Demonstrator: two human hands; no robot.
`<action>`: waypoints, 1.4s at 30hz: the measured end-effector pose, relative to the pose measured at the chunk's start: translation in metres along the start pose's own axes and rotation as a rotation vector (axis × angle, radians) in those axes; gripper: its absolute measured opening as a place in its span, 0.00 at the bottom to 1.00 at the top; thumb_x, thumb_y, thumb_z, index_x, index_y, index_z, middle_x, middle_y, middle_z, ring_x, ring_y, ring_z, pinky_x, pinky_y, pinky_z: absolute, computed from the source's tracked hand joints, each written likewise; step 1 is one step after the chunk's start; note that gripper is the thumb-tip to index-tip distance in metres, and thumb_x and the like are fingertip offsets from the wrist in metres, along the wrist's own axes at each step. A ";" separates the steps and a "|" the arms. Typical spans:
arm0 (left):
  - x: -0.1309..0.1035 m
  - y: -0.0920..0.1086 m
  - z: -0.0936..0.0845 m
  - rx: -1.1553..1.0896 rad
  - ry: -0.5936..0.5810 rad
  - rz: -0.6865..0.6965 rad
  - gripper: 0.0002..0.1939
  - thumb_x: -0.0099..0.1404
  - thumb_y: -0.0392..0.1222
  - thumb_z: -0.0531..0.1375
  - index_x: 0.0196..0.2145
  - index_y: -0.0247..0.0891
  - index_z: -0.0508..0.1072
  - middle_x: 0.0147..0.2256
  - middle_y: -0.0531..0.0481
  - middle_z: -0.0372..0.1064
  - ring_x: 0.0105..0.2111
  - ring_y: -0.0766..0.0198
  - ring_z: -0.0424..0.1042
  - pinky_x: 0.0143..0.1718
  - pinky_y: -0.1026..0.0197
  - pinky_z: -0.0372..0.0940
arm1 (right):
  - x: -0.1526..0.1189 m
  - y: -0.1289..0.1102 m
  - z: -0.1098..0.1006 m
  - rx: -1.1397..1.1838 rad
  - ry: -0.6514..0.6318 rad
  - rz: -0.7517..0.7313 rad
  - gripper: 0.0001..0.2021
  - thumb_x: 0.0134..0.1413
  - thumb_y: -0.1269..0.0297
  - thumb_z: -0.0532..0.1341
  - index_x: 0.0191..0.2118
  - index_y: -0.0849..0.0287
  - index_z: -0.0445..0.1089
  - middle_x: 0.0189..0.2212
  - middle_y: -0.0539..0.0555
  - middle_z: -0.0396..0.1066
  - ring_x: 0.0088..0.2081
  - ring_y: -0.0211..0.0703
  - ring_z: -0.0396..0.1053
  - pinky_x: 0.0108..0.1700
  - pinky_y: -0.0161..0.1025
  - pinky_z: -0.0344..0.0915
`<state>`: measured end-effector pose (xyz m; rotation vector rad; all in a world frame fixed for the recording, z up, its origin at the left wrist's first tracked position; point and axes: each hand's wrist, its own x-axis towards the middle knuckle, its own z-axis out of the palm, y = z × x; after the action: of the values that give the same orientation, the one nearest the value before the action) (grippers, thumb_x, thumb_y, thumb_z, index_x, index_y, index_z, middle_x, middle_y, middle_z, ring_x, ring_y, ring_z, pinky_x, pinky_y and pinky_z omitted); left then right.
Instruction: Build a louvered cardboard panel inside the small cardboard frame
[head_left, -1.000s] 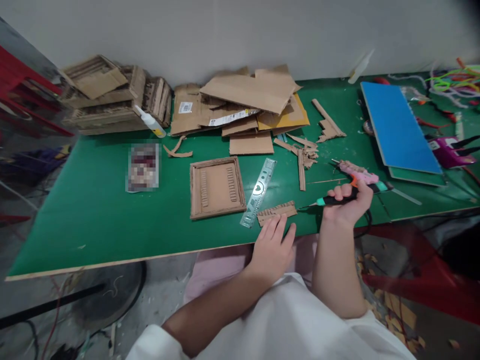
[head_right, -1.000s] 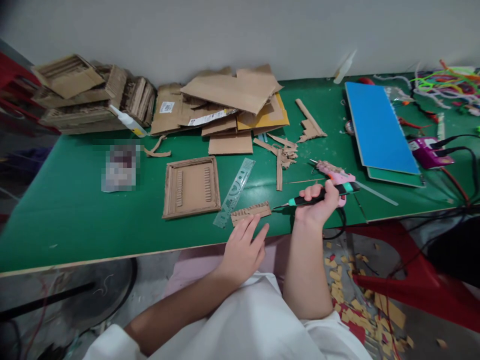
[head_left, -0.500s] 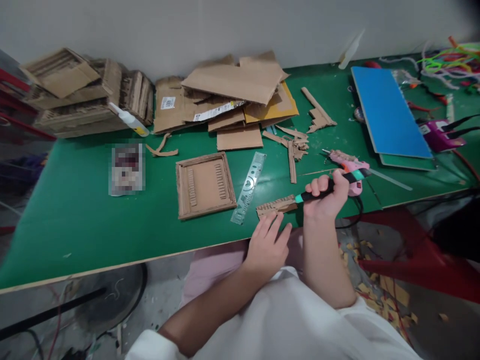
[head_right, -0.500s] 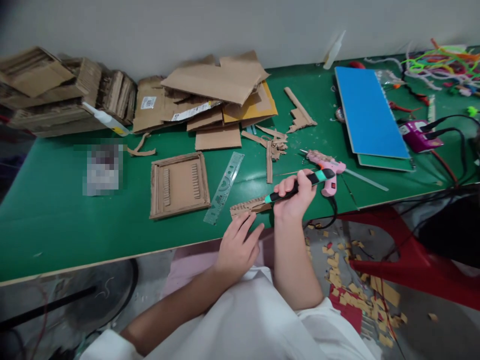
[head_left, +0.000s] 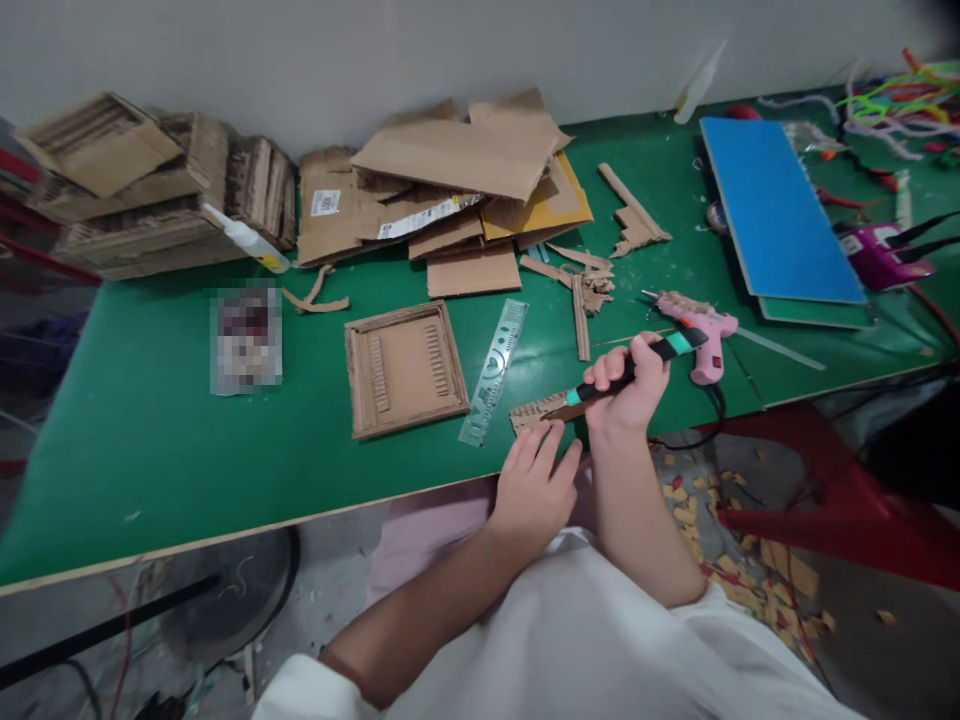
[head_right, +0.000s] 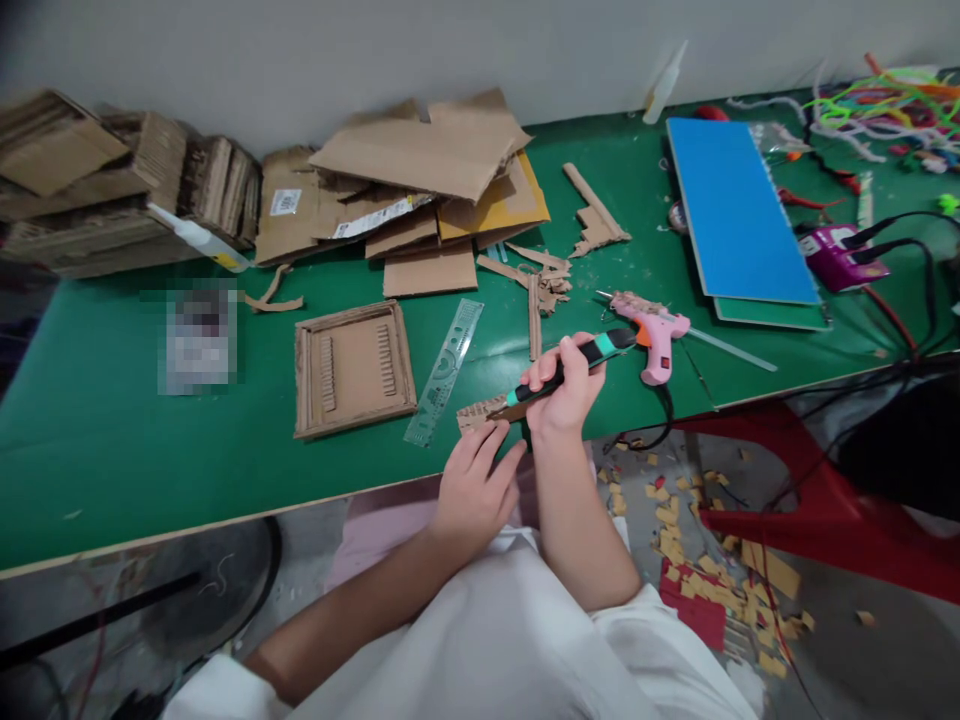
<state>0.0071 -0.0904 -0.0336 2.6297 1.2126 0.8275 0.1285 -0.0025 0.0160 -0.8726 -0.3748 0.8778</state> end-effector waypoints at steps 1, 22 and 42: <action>0.000 0.000 0.000 0.001 -0.002 -0.002 0.18 0.58 0.35 0.53 0.47 0.35 0.69 0.52 0.39 0.62 0.54 0.52 0.57 0.54 0.48 0.56 | 0.000 0.000 -0.001 0.003 0.002 0.008 0.08 0.45 0.65 0.57 0.29 0.54 0.55 0.09 0.36 0.55 0.09 0.30 0.50 0.13 0.29 0.56; 0.000 0.001 0.002 0.028 -0.006 -0.011 0.19 0.57 0.34 0.54 0.47 0.35 0.69 0.52 0.40 0.63 0.54 0.52 0.58 0.53 0.50 0.56 | 0.017 -0.007 -0.022 0.017 0.176 0.015 0.12 0.39 0.60 0.59 0.28 0.54 0.53 0.09 0.35 0.51 0.10 0.29 0.49 0.14 0.28 0.52; -0.001 0.001 0.003 0.031 -0.018 -0.024 0.19 0.58 0.34 0.53 0.48 0.37 0.68 0.52 0.41 0.63 0.54 0.53 0.58 0.53 0.50 0.55 | 0.035 -0.019 -0.044 -0.031 0.289 -0.074 0.10 0.42 0.61 0.55 0.22 0.57 0.51 0.11 0.38 0.52 0.11 0.28 0.49 0.15 0.28 0.55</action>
<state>0.0088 -0.0913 -0.0359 2.6360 1.2599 0.7849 0.1862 -0.0032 0.0027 -0.9924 -0.1680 0.6678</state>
